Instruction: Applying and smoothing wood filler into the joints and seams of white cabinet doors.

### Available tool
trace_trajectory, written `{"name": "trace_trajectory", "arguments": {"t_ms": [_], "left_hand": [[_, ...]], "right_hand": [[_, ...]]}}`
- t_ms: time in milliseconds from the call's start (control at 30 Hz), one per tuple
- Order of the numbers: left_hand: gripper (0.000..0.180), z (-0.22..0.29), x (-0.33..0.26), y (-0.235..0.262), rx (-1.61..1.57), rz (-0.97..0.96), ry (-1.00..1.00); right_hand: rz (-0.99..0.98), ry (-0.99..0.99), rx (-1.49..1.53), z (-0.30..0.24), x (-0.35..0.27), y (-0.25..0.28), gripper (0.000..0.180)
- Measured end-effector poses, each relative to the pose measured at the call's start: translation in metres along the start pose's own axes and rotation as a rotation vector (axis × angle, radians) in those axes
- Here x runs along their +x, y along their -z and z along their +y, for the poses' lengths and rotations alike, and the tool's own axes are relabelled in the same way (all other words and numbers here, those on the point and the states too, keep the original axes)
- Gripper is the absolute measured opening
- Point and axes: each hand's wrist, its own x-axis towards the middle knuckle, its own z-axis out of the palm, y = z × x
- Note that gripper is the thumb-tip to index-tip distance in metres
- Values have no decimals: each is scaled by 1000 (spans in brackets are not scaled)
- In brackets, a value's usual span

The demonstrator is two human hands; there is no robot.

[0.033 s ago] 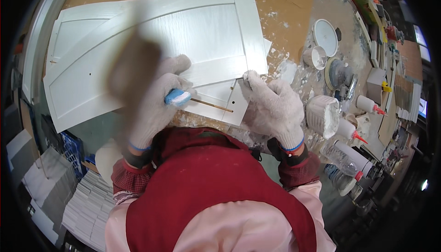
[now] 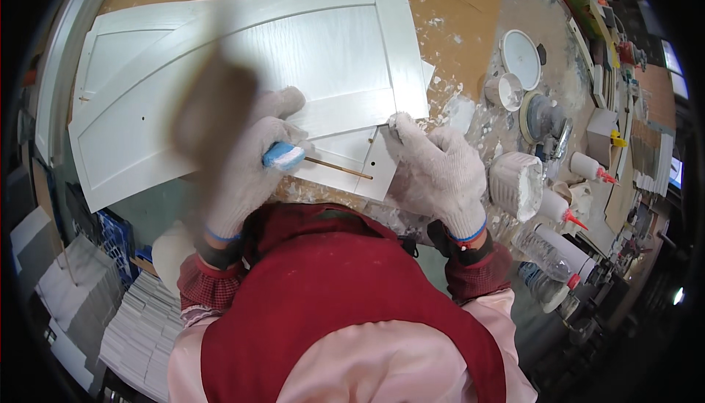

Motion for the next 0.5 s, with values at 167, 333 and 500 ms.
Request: {"name": "trace_trajectory", "arguments": {"t_ms": [167,333,500], "left_hand": [[28,-1,1,1,73,47,-12],[25,1,2,1,98,61,19],[23,4,3,1,93,55,30]], "right_hand": [[-104,-318,259,-16,6,7,57],[-26,-170,158,-2,-3,-2,43],[136,256,-26,11,-9,-4,27]]}}
